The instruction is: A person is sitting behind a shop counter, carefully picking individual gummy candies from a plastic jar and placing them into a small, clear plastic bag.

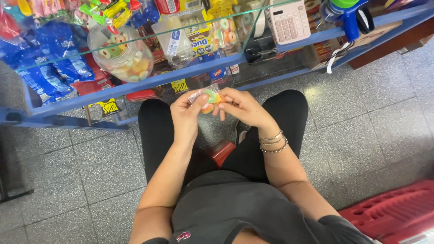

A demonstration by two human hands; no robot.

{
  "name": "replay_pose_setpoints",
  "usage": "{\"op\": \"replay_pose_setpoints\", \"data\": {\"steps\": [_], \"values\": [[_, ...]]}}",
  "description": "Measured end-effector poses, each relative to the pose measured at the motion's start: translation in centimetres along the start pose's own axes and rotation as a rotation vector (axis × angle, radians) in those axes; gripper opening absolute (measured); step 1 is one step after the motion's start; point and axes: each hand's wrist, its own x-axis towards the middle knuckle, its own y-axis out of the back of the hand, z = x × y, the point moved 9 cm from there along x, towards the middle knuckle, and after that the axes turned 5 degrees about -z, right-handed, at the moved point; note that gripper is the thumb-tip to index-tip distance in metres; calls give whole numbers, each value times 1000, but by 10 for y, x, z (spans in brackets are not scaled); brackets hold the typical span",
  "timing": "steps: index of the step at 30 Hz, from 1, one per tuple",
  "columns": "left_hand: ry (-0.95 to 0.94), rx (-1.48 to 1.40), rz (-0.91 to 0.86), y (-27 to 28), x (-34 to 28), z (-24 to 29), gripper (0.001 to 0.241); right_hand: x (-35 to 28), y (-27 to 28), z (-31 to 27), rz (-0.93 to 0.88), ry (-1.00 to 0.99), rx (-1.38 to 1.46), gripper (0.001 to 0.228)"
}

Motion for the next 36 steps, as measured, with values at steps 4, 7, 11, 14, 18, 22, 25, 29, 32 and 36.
{"op": "replay_pose_setpoints", "data": {"steps": [4, 7, 11, 14, 18, 22, 25, 29, 32, 36], "values": [[-49, 65, 0, -2, 5, 4, 23, -3, 5, 21, 66, -31, 99, 31], [-61, 61, -5, -7, 5, 3, 23, -3, 10, 38, 218, -51, 72, 31], [-10, -16, -29, -6, 7, -11, 19, -3, 16, 29, 293, -52, -14, 18], [18, 13, -87, -13, 4, -4, 30, -6, 27, 12, 408, 27, -234, 24], [288, -79, -206, -17, 2, -31, 65, -26, 26, -5, 645, 314, -982, 25], [319, -179, -224, -17, 8, -52, 55, -22, 9, -18, 582, 465, -1139, 26], [211, -121, -118, -5, 22, -47, 22, -19, 11, -17, 569, 458, -1090, 29], [177, -93, -50, 2, 46, -49, 17, -19, 32, -19, 640, 357, -896, 28], [134, -81, -29, -12, 75, -41, 30, -20, 43, -11, 670, 311, -803, 27], [6, -41, -83, -57, 135, -31, 31, -20, 47, -2, 667, 278, -742, 27]]}}
